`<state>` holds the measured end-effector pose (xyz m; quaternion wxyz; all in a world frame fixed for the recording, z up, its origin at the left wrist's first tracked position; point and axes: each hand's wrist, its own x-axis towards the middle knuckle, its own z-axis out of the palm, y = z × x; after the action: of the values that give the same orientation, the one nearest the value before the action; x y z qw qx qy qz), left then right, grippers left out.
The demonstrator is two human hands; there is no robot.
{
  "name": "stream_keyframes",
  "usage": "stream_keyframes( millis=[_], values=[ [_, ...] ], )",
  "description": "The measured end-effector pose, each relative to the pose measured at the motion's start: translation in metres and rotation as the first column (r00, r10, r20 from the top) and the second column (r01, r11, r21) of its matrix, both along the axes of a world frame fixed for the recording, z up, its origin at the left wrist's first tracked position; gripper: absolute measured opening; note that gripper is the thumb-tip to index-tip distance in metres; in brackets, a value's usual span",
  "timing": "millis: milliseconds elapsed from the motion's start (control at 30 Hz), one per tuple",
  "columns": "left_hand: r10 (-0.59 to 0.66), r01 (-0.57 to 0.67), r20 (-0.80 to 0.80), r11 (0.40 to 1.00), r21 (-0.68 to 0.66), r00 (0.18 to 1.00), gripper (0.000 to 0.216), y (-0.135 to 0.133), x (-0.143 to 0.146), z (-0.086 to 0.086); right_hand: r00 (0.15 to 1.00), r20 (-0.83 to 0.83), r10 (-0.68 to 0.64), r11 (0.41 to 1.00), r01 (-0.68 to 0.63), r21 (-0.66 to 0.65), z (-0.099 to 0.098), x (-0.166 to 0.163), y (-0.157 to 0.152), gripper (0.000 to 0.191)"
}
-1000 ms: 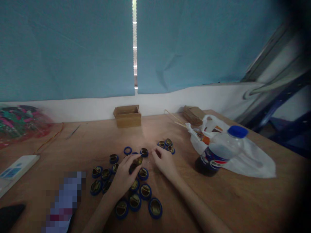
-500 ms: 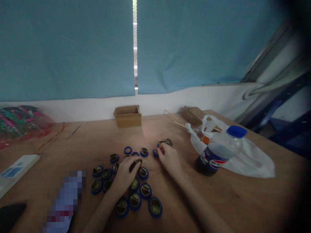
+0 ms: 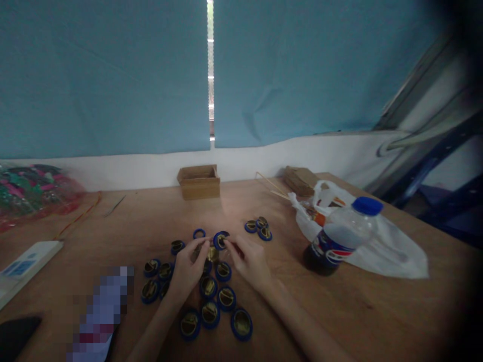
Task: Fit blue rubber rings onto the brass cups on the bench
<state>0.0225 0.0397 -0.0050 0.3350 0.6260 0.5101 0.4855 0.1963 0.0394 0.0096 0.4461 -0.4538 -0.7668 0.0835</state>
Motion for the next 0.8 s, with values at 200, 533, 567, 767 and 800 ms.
stream_keyframes(
  millis=[200, 533, 567, 767, 800],
  values=[
    [-0.025, 0.126, 0.412, 0.967, -0.221, 0.911, 0.034, -0.004, 0.004, 0.009, 0.984, 0.175, -0.036, 0.976, -0.003, 0.217, -0.007, -0.008, -0.011, 0.016],
    [-0.029, 0.305, 0.664, 0.903, -0.303, 0.747, 0.033, -0.006, 0.003, 0.017, 0.993, 0.107, 0.053, 0.989, -0.067, 0.135, 0.001, -0.021, -0.019, 0.031],
    [-0.035, 0.292, 0.649, 0.911, -0.293, 0.760, 0.034, -0.006, 0.003, 0.017, 0.998, 0.034, 0.059, 0.996, -0.061, 0.065, 0.001, -0.022, -0.018, 0.033],
    [-0.148, 0.274, 0.560, 0.950, -0.148, 0.815, 0.034, -0.006, 0.003, 0.013, 0.987, -0.159, 0.026, 0.986, -0.052, -0.157, 0.002, -0.021, -0.014, 0.032],
    [-0.162, 0.274, 0.543, 0.952, -0.133, 0.824, 0.033, -0.006, 0.002, 0.013, 0.987, -0.157, 0.037, 0.985, -0.063, -0.160, 0.002, -0.021, -0.014, 0.031]
  ],
)
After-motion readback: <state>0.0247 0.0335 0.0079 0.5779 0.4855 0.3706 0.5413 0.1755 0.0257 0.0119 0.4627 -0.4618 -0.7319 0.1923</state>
